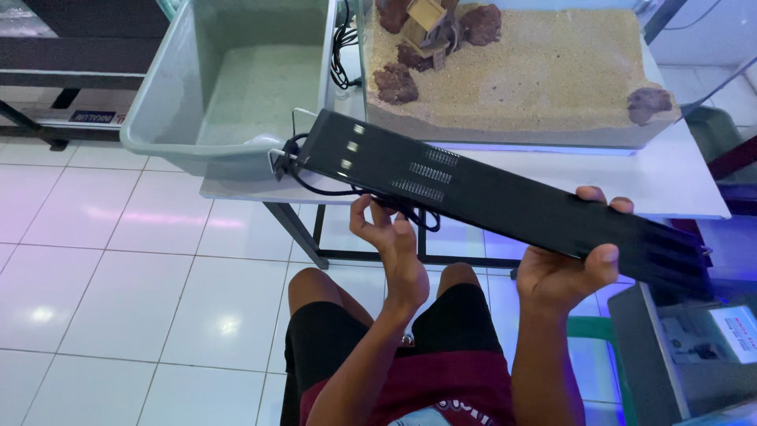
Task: The person opens a white box, removes a cardboard insert, and takes out a black LED aquarium light fixture. The person then extends the metal mounting brackets on both sides of the light and places it across the top of a glass aquarium.
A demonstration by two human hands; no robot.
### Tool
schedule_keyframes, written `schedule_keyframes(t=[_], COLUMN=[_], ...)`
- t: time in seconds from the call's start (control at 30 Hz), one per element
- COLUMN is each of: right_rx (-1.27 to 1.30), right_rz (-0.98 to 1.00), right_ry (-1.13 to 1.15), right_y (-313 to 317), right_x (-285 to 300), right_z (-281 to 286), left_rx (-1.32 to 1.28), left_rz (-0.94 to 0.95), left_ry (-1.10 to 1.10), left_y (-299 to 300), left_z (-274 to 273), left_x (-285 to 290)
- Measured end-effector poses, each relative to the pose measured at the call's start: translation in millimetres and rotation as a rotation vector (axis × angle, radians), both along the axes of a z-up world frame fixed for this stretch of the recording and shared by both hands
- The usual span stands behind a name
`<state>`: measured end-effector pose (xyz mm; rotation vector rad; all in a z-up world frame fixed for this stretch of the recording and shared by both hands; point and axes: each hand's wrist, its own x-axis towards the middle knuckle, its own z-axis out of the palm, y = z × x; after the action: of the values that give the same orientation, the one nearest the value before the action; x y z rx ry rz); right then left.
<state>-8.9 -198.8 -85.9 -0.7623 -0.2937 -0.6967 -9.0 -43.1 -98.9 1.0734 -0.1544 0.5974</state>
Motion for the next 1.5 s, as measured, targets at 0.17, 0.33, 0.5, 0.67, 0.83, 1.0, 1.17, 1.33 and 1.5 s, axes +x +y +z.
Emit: schedule_keyframes(t=[0.17,0.33,0.5,0.67,0.83,1.0,1.17,1.33,1.5], right_rx=[0.033,-0.051,0.003,0.103,0.123,-0.007,-0.037,0.031,0.024], right_rz=[-0.047,-0.055,-0.052,-0.086,-0.089,-0.041,-0.018,0.012,0.064], right_ry=[0.065,0.045,0.096,0.116,0.164,0.13,0.112,0.144,0.137], right_y=[-19,-33,-45,-67,-64,-59,-58,-51,-52], right_x=[3,10,16,25,23,24,30,34,34], right_z=[12,11,9,-1,14,15,14,14,0], left_rx=[0.006,-0.05,-0.014,0.09,-0.015,0.328,0.496,0.448,0.434], left_rz=[0.084,0.072,0.183,0.096,-0.159,-0.384,-0.391,-0.464,-0.605], left_ry=[0.239,0.388,0.129,0.062,0.071,0.075,0.031,-0.021,0.015], left_y=[20,43,62,82,99,123,148,168,179], left_z=[-14,-2,19,35,53,69,67,66,50], left_x=[1,-8,-8,-7,3,22,44,57,61])
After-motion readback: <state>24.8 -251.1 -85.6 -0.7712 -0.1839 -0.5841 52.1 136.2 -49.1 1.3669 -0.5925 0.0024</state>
